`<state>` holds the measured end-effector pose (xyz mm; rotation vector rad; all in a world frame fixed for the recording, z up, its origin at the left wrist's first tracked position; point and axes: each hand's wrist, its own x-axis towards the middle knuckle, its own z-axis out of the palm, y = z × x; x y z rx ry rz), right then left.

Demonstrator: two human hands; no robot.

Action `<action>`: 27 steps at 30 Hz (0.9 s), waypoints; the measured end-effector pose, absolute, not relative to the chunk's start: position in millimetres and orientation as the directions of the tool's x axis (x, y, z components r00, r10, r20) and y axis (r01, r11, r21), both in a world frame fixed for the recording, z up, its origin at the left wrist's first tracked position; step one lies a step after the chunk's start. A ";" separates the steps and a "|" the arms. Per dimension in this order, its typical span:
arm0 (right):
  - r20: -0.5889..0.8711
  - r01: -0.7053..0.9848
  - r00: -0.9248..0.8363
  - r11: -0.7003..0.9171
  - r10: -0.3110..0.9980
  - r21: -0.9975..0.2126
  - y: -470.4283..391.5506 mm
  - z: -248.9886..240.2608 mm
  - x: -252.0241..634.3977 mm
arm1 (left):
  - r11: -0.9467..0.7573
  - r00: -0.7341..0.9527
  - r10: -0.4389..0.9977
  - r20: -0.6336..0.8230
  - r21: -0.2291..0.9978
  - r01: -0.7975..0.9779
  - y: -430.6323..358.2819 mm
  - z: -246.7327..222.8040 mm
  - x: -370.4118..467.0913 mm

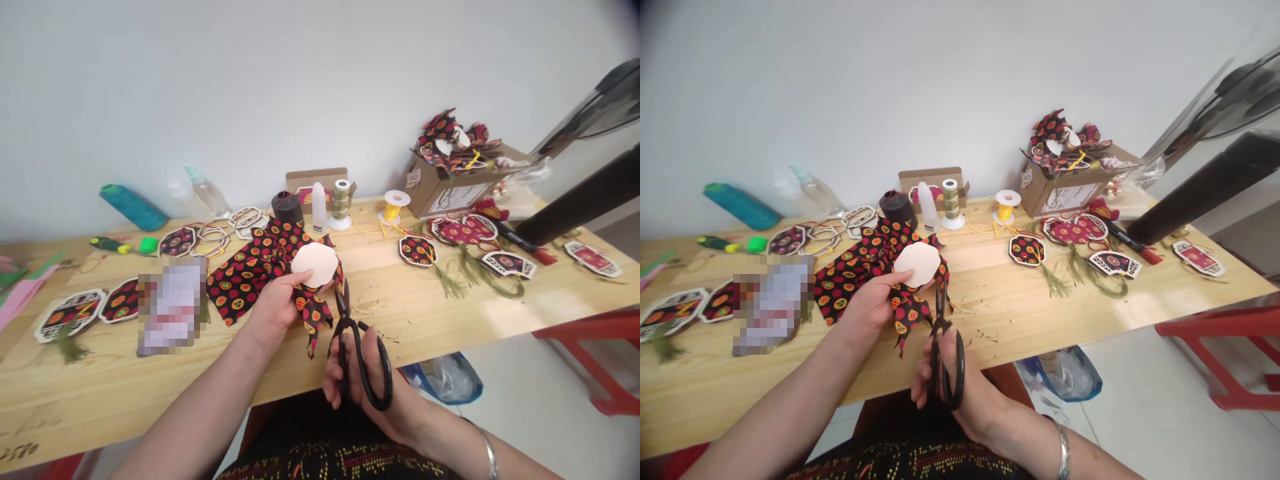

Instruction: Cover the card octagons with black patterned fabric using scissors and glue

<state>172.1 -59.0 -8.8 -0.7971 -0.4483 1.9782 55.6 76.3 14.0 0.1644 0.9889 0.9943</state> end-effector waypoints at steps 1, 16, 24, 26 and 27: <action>-0.359 -0.627 -0.350 -0.501 0.865 -0.597 -58.6 -7.8 170.2 | 0.571 0.174 0.765 -0.620 0.528 -0.629 76.0 13.5 55.8; -0.310 -0.581 -0.242 -0.394 0.919 -0.713 -43.4 -11.8 154.8 | 0.537 0.064 0.762 -0.645 0.573 -0.619 74.7 15.7 59.0; -0.314 -0.580 -0.239 -0.394 0.919 -0.713 -42.6 -11.4 154.5 | 0.577 0.082 0.741 -0.666 0.570 -0.585 74.0 18.7 59.8; -0.302 -0.581 -0.224 -0.376 0.927 -0.722 -42.0 -13.5 153.6 | 0.578 0.096 0.744 -0.661 0.566 -0.588 74.1 18.5 60.1; -0.293 -0.577 -0.221 -0.367 0.930 -0.730 -41.6 -14.8 153.0 | 0.573 0.103 0.750 -0.654 0.563 -0.596 74.3 18.1 60.0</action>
